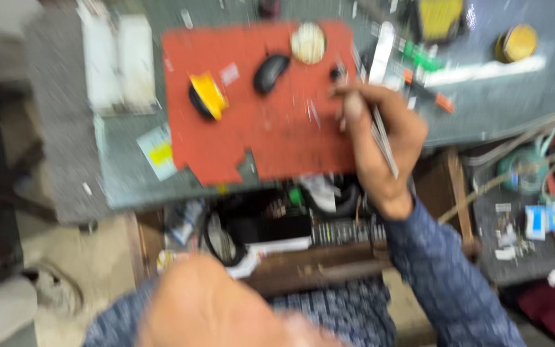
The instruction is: The person uses a soldering iron and tweezers to solder a small blue circuit board. They repeatedly apply solder to specific points, reposition the board, and use tweezers to hold components in place while working.
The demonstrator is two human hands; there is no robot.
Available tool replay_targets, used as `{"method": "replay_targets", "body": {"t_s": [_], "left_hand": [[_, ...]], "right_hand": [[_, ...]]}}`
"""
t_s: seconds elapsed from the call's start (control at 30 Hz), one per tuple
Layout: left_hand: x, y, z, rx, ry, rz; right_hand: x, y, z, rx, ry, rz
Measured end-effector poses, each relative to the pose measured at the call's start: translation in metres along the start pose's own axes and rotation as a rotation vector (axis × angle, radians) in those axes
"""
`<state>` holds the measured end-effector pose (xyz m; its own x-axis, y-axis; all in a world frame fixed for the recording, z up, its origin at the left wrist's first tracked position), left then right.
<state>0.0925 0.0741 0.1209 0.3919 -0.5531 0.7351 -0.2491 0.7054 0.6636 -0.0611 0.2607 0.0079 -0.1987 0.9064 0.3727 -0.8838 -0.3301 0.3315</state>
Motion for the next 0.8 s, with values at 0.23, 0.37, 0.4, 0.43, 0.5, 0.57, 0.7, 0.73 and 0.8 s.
{"method": "replay_targets", "body": {"t_s": [0.23, 0.37, 0.4, 0.43, 0.5, 0.57, 0.7, 0.73, 0.8], "left_hand": [[-0.033, -0.052, 0.070, 0.601, 0.006, -0.056], [-0.056, -0.061, 0.080, 0.736, -0.095, -0.098], [-0.059, -0.062, 0.080, 0.749, -0.121, -0.088], [-0.063, -0.062, 0.081, 0.753, -0.142, -0.073], [-0.070, -0.062, 0.083, 0.750, -0.177, -0.038], [-0.077, -0.061, 0.086, 0.740, -0.202, 0.005], [-0.088, -0.063, 0.088, 0.739, -0.216, 0.069], [-0.089, -0.063, 0.088, 0.737, -0.211, 0.075], [-0.092, -0.065, 0.089, 0.752, -0.214, 0.103]], "right_hand": [[0.003, -0.002, -0.008, 0.113, 0.052, 0.008], [0.009, -0.003, -0.011, 0.109, 0.068, -0.015], [0.010, -0.004, -0.014, 0.086, 0.067, -0.031], [0.012, -0.005, -0.016, 0.075, 0.070, -0.039], [0.015, -0.006, -0.019, 0.068, 0.079, -0.049], [0.017, -0.007, -0.024, 0.056, 0.098, -0.066], [0.020, -0.010, -0.028, 0.065, 0.130, -0.073], [0.021, -0.009, -0.029, 0.076, 0.128, -0.069], [0.022, -0.008, -0.032, 0.087, 0.122, -0.067]]}}
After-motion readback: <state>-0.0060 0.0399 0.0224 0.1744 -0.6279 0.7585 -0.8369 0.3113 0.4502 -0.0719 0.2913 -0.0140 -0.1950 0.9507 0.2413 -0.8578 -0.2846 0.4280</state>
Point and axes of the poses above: each hand's wrist, its own y-axis towards the middle knuckle, its own x-axis out of the back of the hand, z = x × y, the point moved 7 cm from there along y, towards the middle knuckle, and after that the axes turned 14 degrees about z, right-handed, at the moved point
